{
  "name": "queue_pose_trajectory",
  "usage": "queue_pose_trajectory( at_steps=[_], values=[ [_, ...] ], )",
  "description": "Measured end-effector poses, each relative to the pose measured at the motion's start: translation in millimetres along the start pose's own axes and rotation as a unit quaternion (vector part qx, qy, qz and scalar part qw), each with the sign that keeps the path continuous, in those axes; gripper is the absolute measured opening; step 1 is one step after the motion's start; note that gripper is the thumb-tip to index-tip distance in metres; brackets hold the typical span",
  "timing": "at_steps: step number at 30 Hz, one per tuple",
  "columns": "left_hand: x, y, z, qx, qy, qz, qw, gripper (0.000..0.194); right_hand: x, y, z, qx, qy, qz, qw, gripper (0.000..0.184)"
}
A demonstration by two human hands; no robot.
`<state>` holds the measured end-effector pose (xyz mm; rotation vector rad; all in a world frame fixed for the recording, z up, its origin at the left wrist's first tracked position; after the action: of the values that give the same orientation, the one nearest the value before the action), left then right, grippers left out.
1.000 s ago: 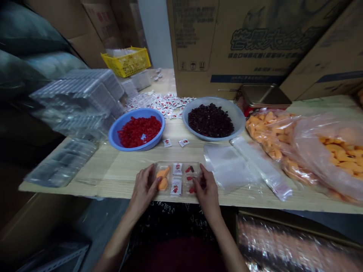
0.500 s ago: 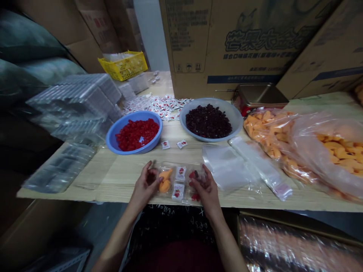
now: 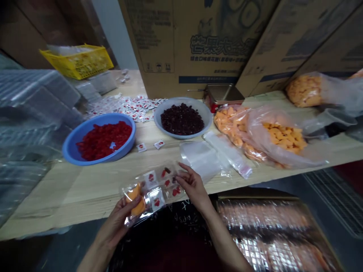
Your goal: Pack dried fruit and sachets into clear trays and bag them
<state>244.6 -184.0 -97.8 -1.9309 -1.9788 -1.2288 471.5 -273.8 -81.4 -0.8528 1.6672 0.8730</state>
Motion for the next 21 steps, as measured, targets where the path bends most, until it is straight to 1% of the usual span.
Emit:
queue_pose_trajectory(
  at_steps=[1, 2, 3, 4, 6, 8, 9, 10, 11, 12, 14, 15, 16, 17, 19, 20, 21],
  values=[
    [1.4, 0.0, 0.9, 0.017, 0.006, -0.013, 1.000, 0.051, -2.8, -8.0, 0.1, 0.016, -0.031, -0.063, 0.997, 0.052],
    [3.7, -0.3, 1.6, 0.030, 0.014, -0.024, 0.999, 0.052, -6.0, -16.5, -0.3, 0.038, -0.065, -0.145, 0.987, 0.044],
    [6.5, -1.3, 2.1, 0.039, 0.024, -0.034, 0.998, 0.052, -8.7, -24.5, -1.0, 0.061, -0.096, -0.240, 0.964, 0.038],
    [9.5, -3.1, 2.5, 0.046, 0.032, -0.043, 0.997, 0.052, -10.5, -31.2, -1.5, 0.078, -0.119, -0.338, 0.930, 0.034],
    [15.1, -8.6, 2.8, 0.058, 0.043, -0.056, 0.996, 0.049, -9.8, -39.2, -0.8, 0.096, -0.135, -0.513, 0.842, 0.025],
    [19.5, -14.8, 2.9, 0.066, 0.051, -0.063, 0.995, 0.047, -5.2, -40.3, 3.5, 0.095, -0.118, -0.636, 0.757, 0.014],
    [21.0, -17.4, 3.0, 0.069, 0.053, -0.063, 0.994, 0.046, -3.0, -38.9, 6.8, 0.089, -0.107, -0.678, 0.722, 0.012],
    [22.4, -19.4, 3.1, 0.073, 0.056, -0.063, 0.994, 0.046, -1.6, -36.8, 10.5, 0.082, -0.097, -0.708, 0.694, 0.015],
    [23.4, -20.7, 3.1, 0.078, 0.057, -0.063, 0.993, 0.046, -1.2, -34.6, 14.4, 0.073, -0.088, -0.729, 0.675, 0.019],
    [24.1, -21.4, 3.1, 0.083, 0.057, -0.062, 0.993, 0.046, -1.8, -33.1, 18.3, 0.064, -0.077, -0.742, 0.663, 0.022],
    [24.5, -22.0, 3.1, 0.096, 0.051, -0.063, 0.992, 0.046, -5.5, -33.5, 25.4, 0.048, -0.050, -0.754, 0.653, 0.023],
    [24.5, -22.1, 3.2, 0.098, 0.049, -0.063, 0.992, 0.046, -8.0, -35.7, 28.6, 0.040, -0.039, -0.753, 0.656, 0.023],
    [24.4, -22.4, 3.5, 0.099, 0.049, -0.066, 0.992, 0.046, -10.6, -39.2, 31.6, 0.033, -0.032, -0.743, 0.668, 0.022],
    [24.2, -23.0, 3.9, 0.097, 0.052, -0.069, 0.992, 0.046, -13.1, -44.1, 34.7, 0.030, -0.030, -0.718, 0.695, 0.021],
    [23.1, -24.9, 5.5, 0.089, 0.057, -0.073, 0.992, 0.047, -16.1, -57.5, 41.6, 0.037, -0.029, -0.640, 0.767, 0.017],
    [22.0, -26.0, 6.7, 0.085, 0.058, -0.072, 0.992, 0.047, -16.0, -65.3, 45.4, 0.044, -0.022, -0.600, 0.799, 0.016],
    [20.7, -26.8, 8.1, 0.082, 0.057, -0.071, 0.992, 0.047, -14.8, -72.9, 49.4, 0.049, -0.013, -0.570, 0.820, 0.017]
  ],
)
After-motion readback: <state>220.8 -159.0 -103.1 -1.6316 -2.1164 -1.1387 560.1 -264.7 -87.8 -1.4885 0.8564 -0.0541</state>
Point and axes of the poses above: each hand's wrist, its own z-axis towards the middle knuckle, its own y-axis out of the palm, x = y × z, the point moved 3 cm from there along z, towards the middle knuckle, and after that the axes turned 1 degree about y, right-handed, at the moved point
